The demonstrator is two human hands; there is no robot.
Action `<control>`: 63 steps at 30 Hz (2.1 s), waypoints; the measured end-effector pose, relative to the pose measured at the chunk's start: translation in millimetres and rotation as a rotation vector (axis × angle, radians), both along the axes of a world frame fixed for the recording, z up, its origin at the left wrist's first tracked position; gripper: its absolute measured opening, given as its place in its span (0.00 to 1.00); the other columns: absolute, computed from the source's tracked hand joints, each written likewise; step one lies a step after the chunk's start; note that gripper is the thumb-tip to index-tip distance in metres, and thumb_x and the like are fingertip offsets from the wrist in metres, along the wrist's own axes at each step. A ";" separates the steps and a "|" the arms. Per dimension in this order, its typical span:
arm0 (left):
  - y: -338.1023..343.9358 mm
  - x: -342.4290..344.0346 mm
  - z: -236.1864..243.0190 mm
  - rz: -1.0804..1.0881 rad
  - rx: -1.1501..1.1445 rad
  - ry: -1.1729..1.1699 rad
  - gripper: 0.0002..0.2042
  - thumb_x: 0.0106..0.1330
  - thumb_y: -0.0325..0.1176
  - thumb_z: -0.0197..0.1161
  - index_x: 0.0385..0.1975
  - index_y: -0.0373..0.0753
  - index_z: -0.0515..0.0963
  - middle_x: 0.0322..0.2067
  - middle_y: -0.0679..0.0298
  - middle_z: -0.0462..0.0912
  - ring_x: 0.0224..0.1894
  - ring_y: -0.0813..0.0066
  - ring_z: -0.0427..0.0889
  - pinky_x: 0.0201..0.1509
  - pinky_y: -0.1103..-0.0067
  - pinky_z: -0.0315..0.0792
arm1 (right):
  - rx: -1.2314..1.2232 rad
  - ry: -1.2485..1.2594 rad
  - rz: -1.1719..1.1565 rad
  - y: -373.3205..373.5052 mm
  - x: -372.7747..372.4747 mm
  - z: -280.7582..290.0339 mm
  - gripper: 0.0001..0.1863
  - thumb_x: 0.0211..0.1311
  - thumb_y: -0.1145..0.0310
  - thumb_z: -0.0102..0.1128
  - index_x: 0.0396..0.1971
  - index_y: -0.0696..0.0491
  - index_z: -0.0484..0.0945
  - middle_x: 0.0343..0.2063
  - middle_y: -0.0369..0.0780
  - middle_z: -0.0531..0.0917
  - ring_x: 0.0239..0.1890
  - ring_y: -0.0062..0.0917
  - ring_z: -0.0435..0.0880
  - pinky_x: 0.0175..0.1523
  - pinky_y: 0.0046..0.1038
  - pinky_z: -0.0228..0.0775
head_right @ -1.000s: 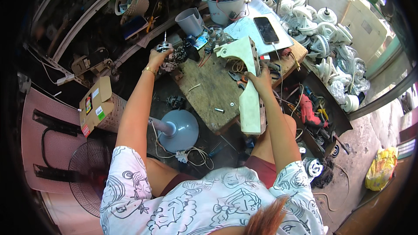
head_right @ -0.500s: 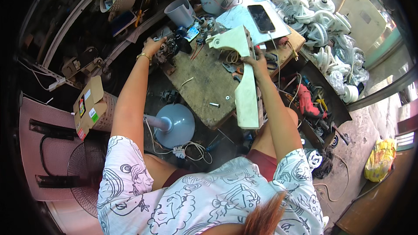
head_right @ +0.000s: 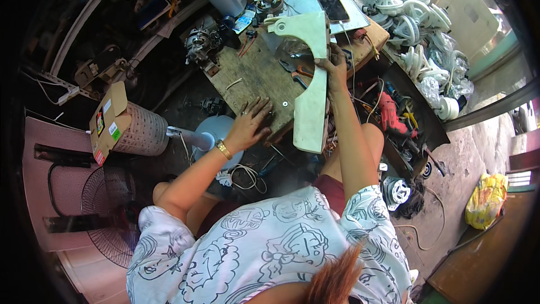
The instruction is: The person works on appliance components, using a drill to remove screws, handling a motor assembly, and using a screwdriver to manipulate wires and parts on a plastic housing while sitting on the floor.
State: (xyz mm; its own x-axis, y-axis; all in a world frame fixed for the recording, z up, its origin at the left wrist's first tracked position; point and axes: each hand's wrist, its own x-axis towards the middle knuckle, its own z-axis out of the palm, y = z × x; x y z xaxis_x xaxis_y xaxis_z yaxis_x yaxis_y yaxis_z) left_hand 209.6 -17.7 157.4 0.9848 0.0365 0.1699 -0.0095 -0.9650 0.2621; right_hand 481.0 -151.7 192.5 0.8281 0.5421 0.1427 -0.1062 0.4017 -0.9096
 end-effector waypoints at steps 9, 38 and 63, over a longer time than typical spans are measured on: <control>-20.0 83.8 -16.0 0.563 0.018 -0.020 0.44 0.61 0.59 0.55 0.71 0.43 0.46 0.71 0.43 0.39 0.71 0.36 0.43 0.69 0.46 0.42 | 0.103 0.067 -0.047 -39.7 -24.2 28.4 0.43 0.37 0.68 0.66 0.60 0.59 0.63 0.42 0.42 0.75 0.40 0.25 0.76 0.39 0.24 0.74; 83.1 42.9 34.9 -0.052 -2.242 -0.061 0.57 0.43 0.75 0.60 0.69 0.40 0.53 0.67 0.53 0.58 0.68 0.51 0.58 0.71 0.52 0.48 | -0.690 -1.007 -0.032 -132.7 -108.8 109.7 0.52 0.21 0.63 0.75 0.58 0.54 0.64 0.52 0.44 0.73 0.53 0.39 0.72 0.60 0.36 0.60; 56.7 -5.2 -6.1 0.206 -1.548 0.034 0.31 0.62 0.50 0.63 0.56 0.31 0.70 0.52 0.59 0.75 0.55 0.72 0.72 0.59 0.77 0.65 | -0.737 -0.420 0.245 -181.8 -165.9 31.7 0.57 0.24 0.59 0.72 0.65 0.56 0.60 0.51 0.45 0.67 0.58 0.37 0.64 0.67 0.35 0.50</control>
